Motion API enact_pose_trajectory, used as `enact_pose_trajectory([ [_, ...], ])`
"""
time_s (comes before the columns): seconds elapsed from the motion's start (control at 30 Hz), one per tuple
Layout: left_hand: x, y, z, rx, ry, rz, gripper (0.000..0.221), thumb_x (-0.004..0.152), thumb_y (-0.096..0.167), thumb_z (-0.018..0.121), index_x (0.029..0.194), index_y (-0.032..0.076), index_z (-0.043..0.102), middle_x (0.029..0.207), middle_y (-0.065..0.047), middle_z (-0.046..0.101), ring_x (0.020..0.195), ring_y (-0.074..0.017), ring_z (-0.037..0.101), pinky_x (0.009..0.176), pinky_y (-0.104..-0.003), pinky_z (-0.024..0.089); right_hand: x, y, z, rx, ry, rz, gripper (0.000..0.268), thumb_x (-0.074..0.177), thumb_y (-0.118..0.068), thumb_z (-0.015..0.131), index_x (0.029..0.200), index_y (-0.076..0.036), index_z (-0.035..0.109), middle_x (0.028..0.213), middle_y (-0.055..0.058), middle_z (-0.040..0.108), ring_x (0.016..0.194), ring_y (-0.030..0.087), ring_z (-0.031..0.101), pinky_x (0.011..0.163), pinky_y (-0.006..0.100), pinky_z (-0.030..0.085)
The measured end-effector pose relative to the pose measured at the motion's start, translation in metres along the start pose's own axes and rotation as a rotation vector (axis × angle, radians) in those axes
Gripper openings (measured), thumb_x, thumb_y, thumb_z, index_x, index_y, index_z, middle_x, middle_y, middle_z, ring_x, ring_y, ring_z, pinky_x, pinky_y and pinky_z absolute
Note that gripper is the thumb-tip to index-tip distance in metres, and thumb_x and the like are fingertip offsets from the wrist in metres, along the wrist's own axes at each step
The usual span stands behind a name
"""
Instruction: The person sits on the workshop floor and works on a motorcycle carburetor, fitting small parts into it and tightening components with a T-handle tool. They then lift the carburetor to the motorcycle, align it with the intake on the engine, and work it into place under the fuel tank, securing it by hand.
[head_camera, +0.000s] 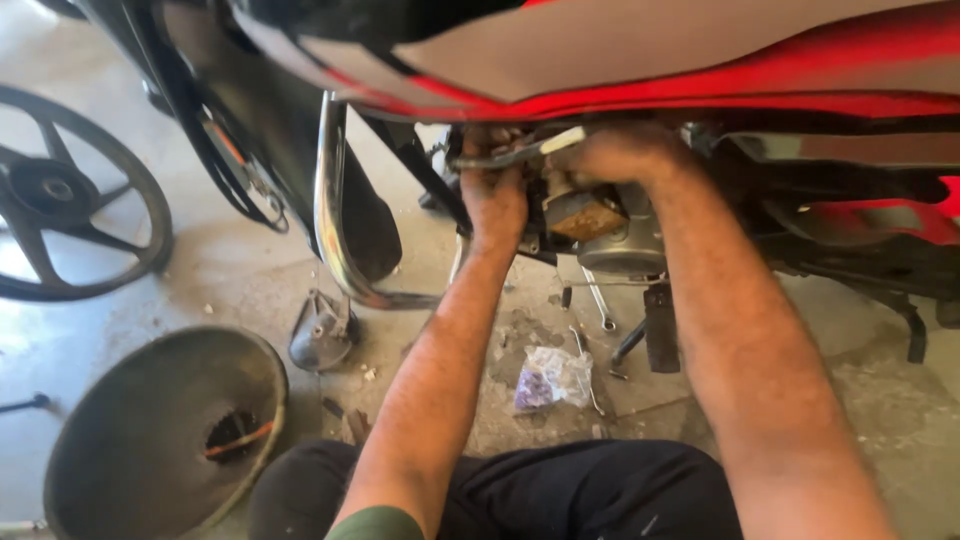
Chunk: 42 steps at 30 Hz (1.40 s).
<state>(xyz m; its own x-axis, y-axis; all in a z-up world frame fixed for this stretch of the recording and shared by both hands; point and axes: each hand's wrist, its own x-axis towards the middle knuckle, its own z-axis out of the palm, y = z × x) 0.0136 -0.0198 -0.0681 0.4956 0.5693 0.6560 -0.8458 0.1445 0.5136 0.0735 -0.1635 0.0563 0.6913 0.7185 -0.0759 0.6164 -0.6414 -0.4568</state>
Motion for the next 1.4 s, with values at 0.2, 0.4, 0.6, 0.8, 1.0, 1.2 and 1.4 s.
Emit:
enact_pose_trajectory([
  [0.2,-0.002,-0.009,0.005,0.070,0.083,0.068,0.024,0.097,-0.012,0.064,0.110,0.007,0.059,0.103,-0.002,0.063,0.096,-0.0114,0.061,0.087,-0.027,0.054,0.025,0.016,0.015,0.167,-0.087,-0.032,0.031,0.100,-0.039,0.060,0.101,-0.012,0.077,0.073,0.004,0.066,0.062,0.016,0.055,0.060,0.035,0.046],
  [0.4,-0.005,-0.015,0.009,0.095,0.139,0.089,0.023,0.098,-0.013,0.062,0.110,0.007,0.059,0.103,-0.001,0.061,0.099,-0.0115,0.059,0.092,-0.026,0.052,0.018,0.004,0.018,0.460,-0.018,-0.005,0.029,0.104,-0.034,0.060,0.099,-0.009,0.073,0.072,0.002,0.063,0.060,0.011,0.055,0.053,0.027,0.045],
  [0.6,-0.009,-0.007,0.013,0.040,0.154,0.050,0.024,0.097,-0.014,0.061,0.108,0.007,0.059,0.102,-0.002,0.063,0.099,-0.0122,0.060,0.091,-0.027,0.050,-0.003,-0.020,0.018,0.068,0.205,-0.050,0.020,0.102,-0.029,0.059,0.102,-0.013,0.072,0.072,0.000,0.067,0.059,0.012,0.060,0.056,0.034,0.048],
  [0.8,-0.007,-0.004,0.016,0.100,0.159,0.060,0.022,0.097,-0.012,0.061,0.104,0.008,0.061,0.102,-0.002,0.066,0.098,-0.0127,0.062,0.090,-0.027,0.052,0.004,-0.012,0.016,0.031,0.222,-0.074,0.021,0.102,-0.029,0.058,0.106,-0.014,0.073,0.080,0.002,0.069,0.066,0.014,0.063,0.061,0.036,0.050],
  [1.0,-0.008,-0.003,0.018,0.179,0.159,0.088,0.021,0.099,-0.010,0.060,0.112,0.006,0.064,0.106,-0.003,0.068,0.099,-0.0127,0.063,0.088,-0.027,0.053,0.013,0.001,0.025,-0.001,0.230,-0.092,0.023,0.103,-0.030,0.058,0.111,-0.015,0.073,0.087,0.003,0.071,0.073,0.017,0.066,0.066,0.039,0.052],
  [1.2,-0.013,-0.004,0.012,0.371,0.178,-0.039,0.020,0.103,0.005,0.065,0.122,0.002,0.070,0.100,-0.002,0.074,0.087,-0.0092,0.064,0.078,-0.024,0.052,0.011,0.000,0.026,-0.017,0.242,-0.105,0.024,0.104,-0.031,0.057,0.114,-0.016,0.073,0.093,0.005,0.073,0.079,0.019,0.068,0.070,0.041,0.053],
  [1.4,-0.011,-0.008,0.011,0.269,0.203,-0.144,0.020,0.102,0.009,0.067,0.121,0.004,0.073,0.089,0.003,0.068,0.072,-0.0042,0.051,0.062,-0.021,0.039,-0.007,-0.019,0.016,0.210,0.138,0.183,0.021,0.095,-0.034,0.072,0.104,-0.015,0.074,0.078,0.002,0.069,0.066,0.013,0.062,0.066,0.034,0.050],
])
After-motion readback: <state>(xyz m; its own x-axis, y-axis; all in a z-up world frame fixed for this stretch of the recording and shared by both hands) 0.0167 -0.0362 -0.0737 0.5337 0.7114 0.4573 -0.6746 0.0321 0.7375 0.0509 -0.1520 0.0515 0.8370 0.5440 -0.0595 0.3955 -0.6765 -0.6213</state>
